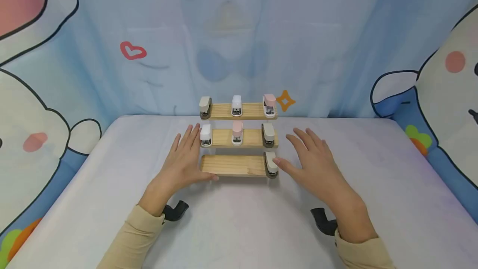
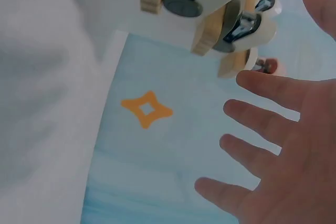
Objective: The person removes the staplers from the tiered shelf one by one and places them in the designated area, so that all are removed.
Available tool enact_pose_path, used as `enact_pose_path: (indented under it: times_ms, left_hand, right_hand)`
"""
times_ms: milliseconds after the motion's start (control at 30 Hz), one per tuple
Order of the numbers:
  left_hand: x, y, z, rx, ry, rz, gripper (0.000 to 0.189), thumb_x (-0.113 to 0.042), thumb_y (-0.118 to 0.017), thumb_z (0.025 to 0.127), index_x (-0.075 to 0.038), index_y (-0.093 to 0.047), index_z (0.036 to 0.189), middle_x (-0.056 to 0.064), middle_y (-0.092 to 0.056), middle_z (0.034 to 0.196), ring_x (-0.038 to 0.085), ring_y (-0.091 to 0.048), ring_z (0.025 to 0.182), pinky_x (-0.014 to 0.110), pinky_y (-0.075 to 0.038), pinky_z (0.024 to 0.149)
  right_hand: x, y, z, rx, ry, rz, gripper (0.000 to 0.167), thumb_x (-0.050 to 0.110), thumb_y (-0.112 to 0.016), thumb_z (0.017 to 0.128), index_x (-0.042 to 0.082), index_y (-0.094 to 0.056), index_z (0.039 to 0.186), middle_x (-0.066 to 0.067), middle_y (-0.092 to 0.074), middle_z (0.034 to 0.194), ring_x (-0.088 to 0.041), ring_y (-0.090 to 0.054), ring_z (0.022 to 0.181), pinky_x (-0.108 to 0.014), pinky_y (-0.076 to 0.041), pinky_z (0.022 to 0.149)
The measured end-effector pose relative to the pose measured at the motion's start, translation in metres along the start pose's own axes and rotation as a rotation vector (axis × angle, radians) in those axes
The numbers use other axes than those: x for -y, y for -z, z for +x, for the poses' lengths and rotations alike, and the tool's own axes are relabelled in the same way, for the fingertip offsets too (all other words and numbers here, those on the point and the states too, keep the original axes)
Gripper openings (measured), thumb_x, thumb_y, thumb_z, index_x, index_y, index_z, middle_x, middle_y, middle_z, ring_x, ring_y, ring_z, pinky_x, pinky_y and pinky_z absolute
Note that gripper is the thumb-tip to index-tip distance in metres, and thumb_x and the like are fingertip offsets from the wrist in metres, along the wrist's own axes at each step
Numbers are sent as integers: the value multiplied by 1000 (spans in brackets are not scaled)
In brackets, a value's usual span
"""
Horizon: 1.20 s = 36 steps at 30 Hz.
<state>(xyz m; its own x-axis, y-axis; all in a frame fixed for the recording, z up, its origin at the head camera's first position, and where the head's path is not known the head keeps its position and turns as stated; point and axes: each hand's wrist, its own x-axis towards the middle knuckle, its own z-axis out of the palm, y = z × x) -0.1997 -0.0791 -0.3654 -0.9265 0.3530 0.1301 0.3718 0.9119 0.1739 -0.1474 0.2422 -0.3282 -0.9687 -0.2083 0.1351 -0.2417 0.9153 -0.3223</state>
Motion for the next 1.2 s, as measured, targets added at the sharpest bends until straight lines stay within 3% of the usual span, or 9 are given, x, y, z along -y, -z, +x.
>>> enact_pose_path:
  times_ms: [167, 300, 367, 600, 900, 1200]
  left_hand:
    - [0, -2, 0, 9, 2, -19, 138, -71, -79, 65, -2, -6, 159, 11, -1, 168, 26, 2, 156, 49, -3, 127]
    - [0, -4, -2, -9, 3, -32, 137, -70, -80, 65, -2, -6, 159, 10, 0, 168, 26, 2, 156, 49, -3, 127]
    - [1, -4, -3, -14, 6, -38, 137, -69, -80, 65, -3, -6, 159, 9, 1, 168, 25, 3, 156, 49, -3, 127]
    - [1, -5, -4, -27, 3, -42, 136, -69, -81, 65, -3, -7, 159, 9, 0, 168, 26, 1, 156, 50, -4, 127]
    - [1, -2, -2, -27, 0, -29, 136, -70, -80, 64, -2, -9, 159, 11, -2, 168, 25, 0, 156, 49, -3, 127]
    - [0, -4, -3, -36, -5, -17, 137, -70, -80, 63, -1, -11, 158, 13, -5, 167, 27, -2, 156, 50, -6, 127]
  right_hand:
    - [13, -2, -3, -26, 48, 50, 70, 50, -57, 97, 4, -41, 148, -25, -32, 154, -48, -33, 139, -71, -34, 105]
    - [21, -6, -4, -77, 122, 66, 52, 36, -62, 98, 3, -52, 137, -20, -47, 137, -39, -56, 115, -59, -50, 91]
    - [24, -9, -3, -107, 159, 60, 43, 29, -65, 97, 3, -57, 130, -18, -52, 129, -33, -61, 104, -52, -54, 84]
    - [28, -17, -1, -117, 202, 40, 32, 23, -66, 96, 5, -64, 122, -15, -56, 121, -24, -63, 89, -41, -54, 73]
    - [33, -24, 3, -71, 202, 26, 37, 20, -70, 93, 6, -64, 127, -18, -55, 118, -21, -60, 78, -32, -50, 62]
    - [35, -35, 4, -99, 170, -21, 44, 14, -78, 85, 4, -62, 125, -18, -53, 120, -20, -60, 78, -29, -51, 60]
